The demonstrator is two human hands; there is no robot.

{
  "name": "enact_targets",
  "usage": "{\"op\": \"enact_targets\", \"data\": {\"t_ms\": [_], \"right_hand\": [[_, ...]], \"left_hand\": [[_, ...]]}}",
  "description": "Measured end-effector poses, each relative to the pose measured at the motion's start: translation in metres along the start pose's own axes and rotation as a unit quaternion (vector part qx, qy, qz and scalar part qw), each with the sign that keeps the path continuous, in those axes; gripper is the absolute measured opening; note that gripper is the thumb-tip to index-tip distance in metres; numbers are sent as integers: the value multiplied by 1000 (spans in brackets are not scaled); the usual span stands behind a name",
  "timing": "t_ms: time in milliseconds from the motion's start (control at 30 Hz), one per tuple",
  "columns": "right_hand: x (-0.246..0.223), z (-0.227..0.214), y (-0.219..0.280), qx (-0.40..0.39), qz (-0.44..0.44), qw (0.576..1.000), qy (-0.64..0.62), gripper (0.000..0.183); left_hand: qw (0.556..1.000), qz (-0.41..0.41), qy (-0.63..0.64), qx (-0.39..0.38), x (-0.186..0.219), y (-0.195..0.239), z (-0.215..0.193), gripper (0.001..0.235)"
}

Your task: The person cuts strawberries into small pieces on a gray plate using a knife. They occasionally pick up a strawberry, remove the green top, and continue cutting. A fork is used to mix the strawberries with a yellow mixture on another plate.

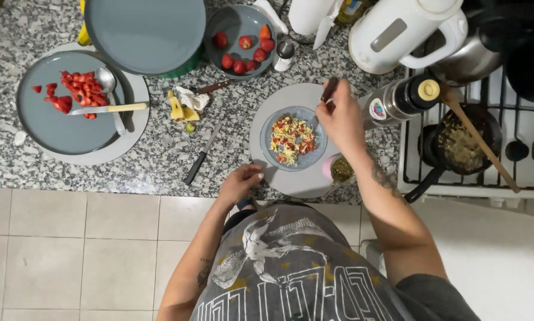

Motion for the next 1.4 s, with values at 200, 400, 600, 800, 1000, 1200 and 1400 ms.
{"op": "enact_targets", "data": {"t_ms": [200, 400, 600, 800, 1000, 1200, 1400], "right_hand": [[23, -4, 52, 51, -24, 998, -39, 16], [41, 7, 62, 59, 11, 998, -19, 15], [63, 6, 69, 93, 91, 991, -41, 14], [51, -9, 74, 143, 85, 985, -48, 16], [23, -21, 66, 173, 32, 977, -124, 15], [3, -14, 53, 171, 1, 967, -189, 17], [0, 17, 41, 83, 37, 941, -325, 17]], "left_hand": [[999, 22, 30, 40, 0, -33, 7, 41], [993, 60, -44, 90, 16, -51, 11, 34], [985, 55, 162, 21, 27, -52, 28, 36], [978, 89, 190, 18, 72, -3, 13, 48], [968, 168, 186, 29, 94, 28, -26, 48], [958, 218, 181, 36, 112, 56, -44, 45], [956, 222, 182, 54, 117, 68, -53, 43]]}}
Point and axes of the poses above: each hand's wrist, its own y-axis away from the middle knuckle, its own z-axis out of the palm, x = y × z, the point moved 9 cm from there along -y, towards the middle knuckle, and after that the axes turned 11 degrees about y, right-handed, at the moved point
